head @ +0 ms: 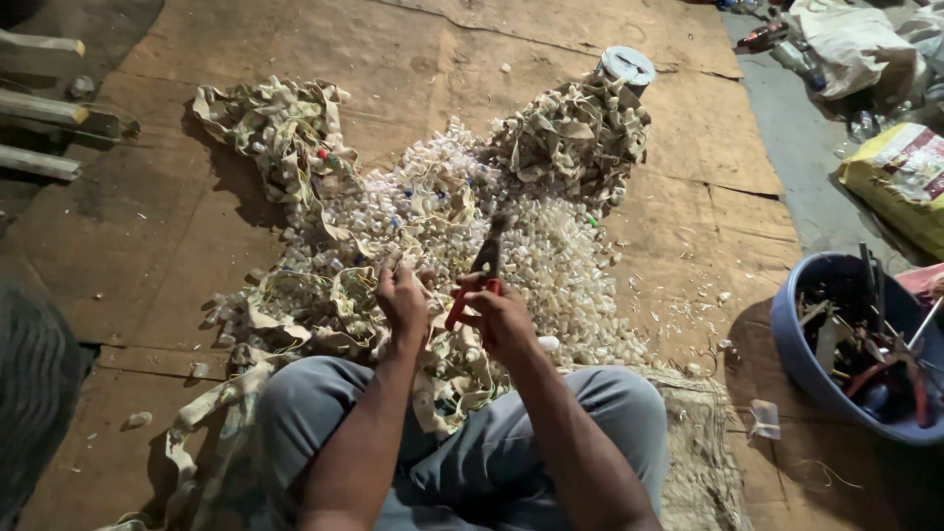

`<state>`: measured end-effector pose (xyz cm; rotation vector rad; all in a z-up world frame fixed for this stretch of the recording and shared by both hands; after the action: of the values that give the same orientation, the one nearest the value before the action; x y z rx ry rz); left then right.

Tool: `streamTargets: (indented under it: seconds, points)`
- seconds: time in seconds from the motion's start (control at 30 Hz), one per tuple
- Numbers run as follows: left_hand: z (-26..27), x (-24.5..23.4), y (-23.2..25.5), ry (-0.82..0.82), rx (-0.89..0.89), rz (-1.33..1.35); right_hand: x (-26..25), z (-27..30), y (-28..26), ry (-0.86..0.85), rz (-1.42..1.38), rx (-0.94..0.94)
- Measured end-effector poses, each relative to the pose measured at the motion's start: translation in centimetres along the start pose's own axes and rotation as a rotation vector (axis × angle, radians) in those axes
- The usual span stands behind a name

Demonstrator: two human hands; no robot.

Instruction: The person sits on the floor and uses red-handled pliers to cut plastic caps off a long strip of connected plastic items. The cut caps fall onto a large pile on the floor.

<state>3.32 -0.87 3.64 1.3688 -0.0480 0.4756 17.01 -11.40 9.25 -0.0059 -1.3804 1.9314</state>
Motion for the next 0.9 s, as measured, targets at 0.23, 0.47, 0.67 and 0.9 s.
streamTargets:
  seconds: [0.23, 0.47, 0.67, 0.9]
  points:
    - [0.9, 0.7, 2.8, -0.006, 0.023, 0.077, -1.5, -0.2, 0.8, -0.191, 0.316, -0.033]
    - [-1.7, -0.8, 1.0, 0.053, 0.031, -0.205, -1.1, 1.3, 1.3, -0.233, 0.553, 0.067]
    - [-1.9, 1.1, 0.7, -0.023, 0.487, -0.132, 0.9, 1.8, 0.4, -0.216, 0.763, 0.072]
    - [-0.5, 1.8, 0.8, -0.032, 0.329, -0.274, 0.1, 0.6, 1.3, -0.261, 0.633, 0.047]
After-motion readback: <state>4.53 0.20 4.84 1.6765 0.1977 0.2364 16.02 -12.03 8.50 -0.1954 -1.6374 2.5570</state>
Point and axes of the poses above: each hand's wrist, its own z-axis away from the middle knuckle, its own x-axis out of the palm, y = z × x, the point moved 2 cm from there along -z, towards the middle knuckle, and after that the axes turned 11 degrees about y, right-handed, at the moved point
